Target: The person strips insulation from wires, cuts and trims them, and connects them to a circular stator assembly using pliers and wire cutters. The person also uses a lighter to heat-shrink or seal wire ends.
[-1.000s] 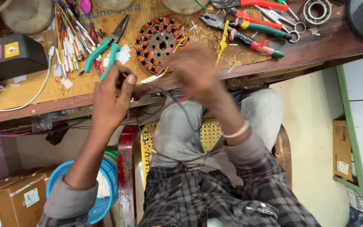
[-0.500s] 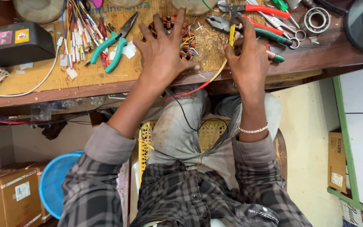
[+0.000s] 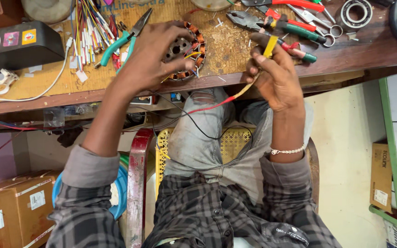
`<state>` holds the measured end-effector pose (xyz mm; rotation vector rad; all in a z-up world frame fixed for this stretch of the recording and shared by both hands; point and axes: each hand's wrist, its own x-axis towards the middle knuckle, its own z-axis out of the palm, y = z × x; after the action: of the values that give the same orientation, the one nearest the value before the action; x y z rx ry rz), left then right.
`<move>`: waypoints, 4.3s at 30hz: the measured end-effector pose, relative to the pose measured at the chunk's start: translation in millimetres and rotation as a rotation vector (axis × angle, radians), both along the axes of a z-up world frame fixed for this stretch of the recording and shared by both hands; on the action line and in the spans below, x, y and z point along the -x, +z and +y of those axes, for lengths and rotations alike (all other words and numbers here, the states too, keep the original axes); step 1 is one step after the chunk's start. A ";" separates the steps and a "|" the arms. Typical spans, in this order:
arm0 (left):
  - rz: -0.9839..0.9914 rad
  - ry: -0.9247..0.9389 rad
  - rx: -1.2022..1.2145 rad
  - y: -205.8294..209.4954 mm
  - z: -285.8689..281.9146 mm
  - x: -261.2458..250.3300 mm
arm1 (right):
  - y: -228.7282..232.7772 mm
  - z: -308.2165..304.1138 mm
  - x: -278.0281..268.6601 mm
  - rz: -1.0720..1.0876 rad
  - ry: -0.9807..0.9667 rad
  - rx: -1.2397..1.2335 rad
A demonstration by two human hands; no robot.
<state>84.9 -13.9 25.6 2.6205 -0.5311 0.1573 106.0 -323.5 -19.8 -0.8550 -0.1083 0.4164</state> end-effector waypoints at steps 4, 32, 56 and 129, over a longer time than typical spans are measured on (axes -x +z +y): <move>0.026 0.174 0.279 -14.3 -13.9 -1.2 | 11.0 29.9 -9.0 -0.160 -0.069 0.176; -0.287 0.368 0.457 -42.3 -65.3 -10.2 | -14.9 85.5 -49.8 -0.525 -0.111 0.819; -0.427 0.300 0.371 -26.6 -45.3 -1.6 | -15.1 51.8 -38.8 -0.366 -0.021 0.628; 0.136 0.050 1.710 -49.3 -75.4 9.5 | -1.0 28.4 -51.3 -1.076 -0.621 0.964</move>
<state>75.3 -89.3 -23.7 0.9535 -0.1004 0.2731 157.3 -295.2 -20.7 -1.9213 -0.6461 -0.6907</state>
